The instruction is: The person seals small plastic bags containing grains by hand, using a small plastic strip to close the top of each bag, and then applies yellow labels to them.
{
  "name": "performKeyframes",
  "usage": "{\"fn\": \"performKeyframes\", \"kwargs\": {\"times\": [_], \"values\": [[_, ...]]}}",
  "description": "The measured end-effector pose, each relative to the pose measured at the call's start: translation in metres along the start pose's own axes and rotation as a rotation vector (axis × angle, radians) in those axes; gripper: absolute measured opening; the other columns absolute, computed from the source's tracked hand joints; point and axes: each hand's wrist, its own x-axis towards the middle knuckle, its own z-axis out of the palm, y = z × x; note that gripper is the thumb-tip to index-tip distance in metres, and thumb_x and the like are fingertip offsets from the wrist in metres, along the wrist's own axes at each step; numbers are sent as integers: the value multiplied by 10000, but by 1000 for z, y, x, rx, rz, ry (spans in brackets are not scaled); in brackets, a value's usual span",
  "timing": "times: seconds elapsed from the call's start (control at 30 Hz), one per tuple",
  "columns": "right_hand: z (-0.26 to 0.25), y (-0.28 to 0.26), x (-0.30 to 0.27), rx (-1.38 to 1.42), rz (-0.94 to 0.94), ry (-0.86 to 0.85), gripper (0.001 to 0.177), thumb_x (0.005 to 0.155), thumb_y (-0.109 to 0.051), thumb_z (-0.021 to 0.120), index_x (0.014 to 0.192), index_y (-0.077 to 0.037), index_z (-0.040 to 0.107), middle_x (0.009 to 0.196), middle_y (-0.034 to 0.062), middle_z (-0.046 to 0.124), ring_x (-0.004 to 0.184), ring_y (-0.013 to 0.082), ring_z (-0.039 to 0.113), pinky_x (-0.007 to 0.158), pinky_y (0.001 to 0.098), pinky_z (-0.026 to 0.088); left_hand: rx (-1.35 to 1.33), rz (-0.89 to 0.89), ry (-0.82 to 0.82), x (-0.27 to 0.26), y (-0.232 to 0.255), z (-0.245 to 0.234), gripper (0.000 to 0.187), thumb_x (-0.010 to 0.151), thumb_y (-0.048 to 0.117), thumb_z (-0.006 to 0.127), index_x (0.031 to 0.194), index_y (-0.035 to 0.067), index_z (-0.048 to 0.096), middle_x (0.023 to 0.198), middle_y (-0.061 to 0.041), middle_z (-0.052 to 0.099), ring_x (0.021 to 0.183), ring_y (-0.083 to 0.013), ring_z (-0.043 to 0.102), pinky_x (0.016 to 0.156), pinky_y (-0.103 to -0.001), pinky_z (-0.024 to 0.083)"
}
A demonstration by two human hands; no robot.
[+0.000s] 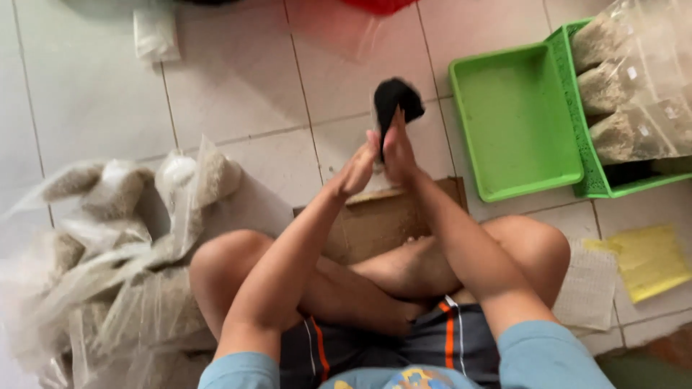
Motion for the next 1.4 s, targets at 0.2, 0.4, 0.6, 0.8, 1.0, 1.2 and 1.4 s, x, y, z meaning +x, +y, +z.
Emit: {"fn": "performKeyframes", "kwargs": {"times": [0.2,0.4,0.6,0.8,1.0,1.2,1.4], "values": [[3,-13,-22,44,609,-23,682,1048,-539,117,1277,-60,545,1259,210,581,1206,371,521,1090,488,345,-507,90,154,18,-19,-6,792,1041,606,195,1522,-13,305,1588,-145,232,1491,-301,153,1260,-462,92],[-1,99,-43,-566,-60,-1,302,1049,-72,426,1201,138,582,1011,340,625,947,455,572,880,534,458,-344,-25,2,11,17,-25,925,934,756,196,1383,35,561,1471,-135,481,1432,-264,352,1201,-411,250],[-39,18,3,1261,713,4,574,1032,-439,342,1383,-17,508,1312,165,617,1136,257,653,1082,423,465,258,150,779,47,-52,-38,714,1016,655,230,1467,165,485,1460,-142,493,1400,-303,414,1177,-408,291],[-15,-18,15,1501,611,-295,914,921,-725,216,1510,-36,334,1533,191,383,1418,319,385,1200,478,266,-110,22,1060,27,-42,12,920,962,707,-1,1578,24,30,1624,-247,-5,1499,-413,27,1239,-458,-3],[-19,-106,12,1022,582,-439,928,947,-712,18,1581,-35,26,1641,135,-46,1497,280,-84,1206,447,-141,-611,196,927,68,-101,-34,746,1038,639,161,1594,184,-42,1660,-73,-51,1527,-289,38,1270,-416,14],[-6,-89,26,728,27,-249,693,1086,-508,84,1578,-40,-56,1663,85,-80,1518,211,-91,1262,419,-120,-685,47,508,43,-54,9,924,952,777,232,1544,71,305,1544,-174,367,1402,-335,391,1190,-443,318],[6,-61,-7,474,798,-186,768,1018,-631,283,1547,-75,272,1578,206,276,1473,297,228,1249,423,47,-615,141,562,29,-27,1,835,1024,621,197,1566,41,-64,1623,-177,-153,1500,-359,-146,1242,-480,-72]]}}
